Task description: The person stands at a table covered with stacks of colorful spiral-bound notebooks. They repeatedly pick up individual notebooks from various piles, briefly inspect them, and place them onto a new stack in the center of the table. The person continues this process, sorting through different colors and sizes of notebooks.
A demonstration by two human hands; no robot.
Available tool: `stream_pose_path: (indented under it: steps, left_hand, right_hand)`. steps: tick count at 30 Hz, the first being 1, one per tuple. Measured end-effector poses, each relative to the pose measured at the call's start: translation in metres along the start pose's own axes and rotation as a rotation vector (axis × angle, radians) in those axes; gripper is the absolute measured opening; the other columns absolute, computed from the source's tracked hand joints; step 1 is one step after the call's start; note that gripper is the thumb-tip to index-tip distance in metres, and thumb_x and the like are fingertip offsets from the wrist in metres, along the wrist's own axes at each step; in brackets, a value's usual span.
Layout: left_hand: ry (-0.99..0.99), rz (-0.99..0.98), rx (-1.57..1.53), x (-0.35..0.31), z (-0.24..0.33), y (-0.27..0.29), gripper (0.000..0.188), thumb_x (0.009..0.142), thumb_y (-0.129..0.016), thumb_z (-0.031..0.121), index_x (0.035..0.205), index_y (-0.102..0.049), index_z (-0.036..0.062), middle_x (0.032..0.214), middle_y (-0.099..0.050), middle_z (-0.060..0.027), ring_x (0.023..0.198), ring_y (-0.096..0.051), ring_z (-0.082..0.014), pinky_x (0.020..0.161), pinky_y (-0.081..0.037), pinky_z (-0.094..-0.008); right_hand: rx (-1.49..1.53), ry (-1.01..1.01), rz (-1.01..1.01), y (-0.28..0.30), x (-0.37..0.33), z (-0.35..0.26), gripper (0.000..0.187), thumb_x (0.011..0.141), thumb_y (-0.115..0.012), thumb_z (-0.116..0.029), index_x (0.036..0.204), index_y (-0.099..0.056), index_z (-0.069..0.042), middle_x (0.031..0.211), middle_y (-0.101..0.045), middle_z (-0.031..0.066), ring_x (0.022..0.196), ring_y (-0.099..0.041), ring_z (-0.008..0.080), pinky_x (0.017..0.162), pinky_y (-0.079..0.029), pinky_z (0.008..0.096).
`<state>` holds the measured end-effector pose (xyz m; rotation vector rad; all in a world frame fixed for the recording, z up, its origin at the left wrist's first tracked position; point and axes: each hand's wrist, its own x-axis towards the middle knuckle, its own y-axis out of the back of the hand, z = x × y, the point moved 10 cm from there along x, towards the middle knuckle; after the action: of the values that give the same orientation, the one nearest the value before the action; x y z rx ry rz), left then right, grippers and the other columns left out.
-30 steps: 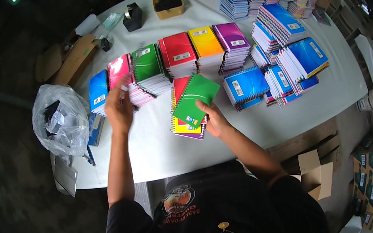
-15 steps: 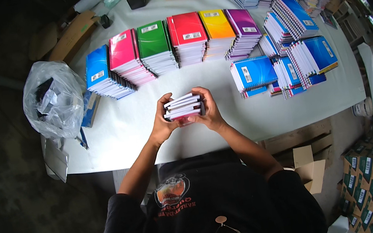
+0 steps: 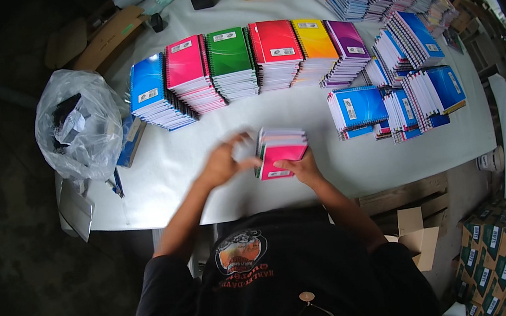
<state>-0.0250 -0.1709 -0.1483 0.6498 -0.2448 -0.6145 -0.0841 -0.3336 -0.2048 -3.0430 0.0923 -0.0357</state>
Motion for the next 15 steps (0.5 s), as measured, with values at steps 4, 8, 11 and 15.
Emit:
stream_pose_path:
  steps: [4,8,11,15]
  left_hand:
    - [-0.051,0.657,0.934,0.008,0.024,0.172,0.077,0.072,-0.072,0.032,0.134,-0.035,0.0065,0.134,-0.042,-0.0144,0.122,-0.041,-0.0306,0.1,-0.034,-0.0419]
    - [-0.096,0.821,0.38,-0.015,0.007,0.213,0.023,0.087,-0.058,0.015,0.106,-0.057,0.0016,0.094,-0.064,-0.0072,0.085,-0.06,-0.0202,0.074,-0.047,-0.0332]
    - [-0.056,0.938,-0.645,-0.035,0.015,0.166,0.012,0.09,-0.054,0.013,0.084,-0.056,0.0034,0.073,-0.057,-0.0021,0.063,-0.052,-0.0068,0.055,-0.044,-0.0198]
    - [0.17,0.55,-0.038,-0.033,0.038,0.032,0.03,0.073,-0.074,0.017,0.083,-0.05,0.0022,0.093,-0.052,-0.0126,0.082,-0.052,-0.0196,0.071,-0.043,-0.032]
  right_hand:
    - [0.473,-0.234,0.073,-0.007,0.005,-0.002,0.038,0.077,-0.072,-0.016,0.107,-0.054,-0.002,0.093,-0.062,0.0059,0.082,-0.06,0.0139,0.074,-0.05,0.0289]
    - [0.678,-0.262,0.116,-0.016,0.012,-0.008,0.037,0.08,-0.069,-0.016,0.109,-0.05,-0.004,0.098,-0.059,0.0044,0.089,-0.059,0.0138,0.08,-0.048,0.0297]
    - [0.851,-0.143,0.188,-0.024,0.007,-0.005,0.043,0.08,-0.069,-0.02,0.114,-0.048,-0.005,0.104,-0.057,0.005,0.096,-0.056,0.0155,0.084,-0.046,0.0315]
    - [0.885,0.015,0.233,-0.024,0.01,-0.02,0.051,0.078,-0.07,-0.025,0.118,-0.046,-0.005,0.11,-0.054,0.0075,0.103,-0.052,0.0188,0.088,-0.044,0.0351]
